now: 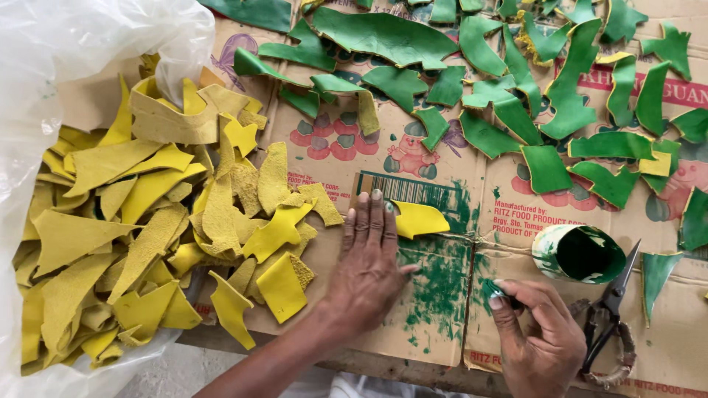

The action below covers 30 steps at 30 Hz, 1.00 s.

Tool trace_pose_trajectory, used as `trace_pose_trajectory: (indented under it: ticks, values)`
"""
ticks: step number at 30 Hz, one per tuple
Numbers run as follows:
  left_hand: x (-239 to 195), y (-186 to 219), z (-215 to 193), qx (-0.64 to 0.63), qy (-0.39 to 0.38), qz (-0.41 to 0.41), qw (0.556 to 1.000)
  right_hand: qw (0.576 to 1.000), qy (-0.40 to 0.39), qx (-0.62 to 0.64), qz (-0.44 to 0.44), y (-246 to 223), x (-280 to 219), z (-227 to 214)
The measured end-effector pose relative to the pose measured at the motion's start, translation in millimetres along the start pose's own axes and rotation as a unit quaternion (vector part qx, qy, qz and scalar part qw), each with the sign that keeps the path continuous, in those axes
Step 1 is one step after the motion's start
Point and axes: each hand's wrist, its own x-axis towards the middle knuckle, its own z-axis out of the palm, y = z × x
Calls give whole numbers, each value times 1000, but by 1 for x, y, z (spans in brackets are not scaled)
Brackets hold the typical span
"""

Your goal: The person paints yellow foam pieces green using a small brush and a paint can. They pick up each piece, apply green paint to both sides, and place the finished pieces on a cardboard surface.

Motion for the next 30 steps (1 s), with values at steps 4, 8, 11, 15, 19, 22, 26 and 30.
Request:
trace_pose_trajectory:
  ticks: [4, 8, 11, 15, 19, 22, 26, 30]
  values:
    - [10, 14, 16, 33, -45, -32, 998, 1000, -11, 15, 15, -2, 3, 6]
    - [34, 23, 20, 56, -106, -32, 992, 999, -14, 26, 22, -7, 4, 7]
    - [42, 33, 22, 54, -95, -48, 993, 999, -14, 38, 11, -8, 4, 6]
    - [50, 46, 24, 36, -71, -88, 993, 999, -8, 40, 24, -8, -1, 0]
    - [65, 59, 37, 58, -115, -97, 987, 999, 2, 27, 25, -9, -6, -6]
    - [65, 62, 48, 106, -92, -30, 990, 999, 9, 38, 6, -8, -3, -10]
    - [38, 58, 39, 99, -171, 189, 962, 999, 20, 48, 10, -8, 1, -15]
    - [18, 66, 23, -141, -16, 144, 979, 998, 30, 49, 20, -5, 5, -18]
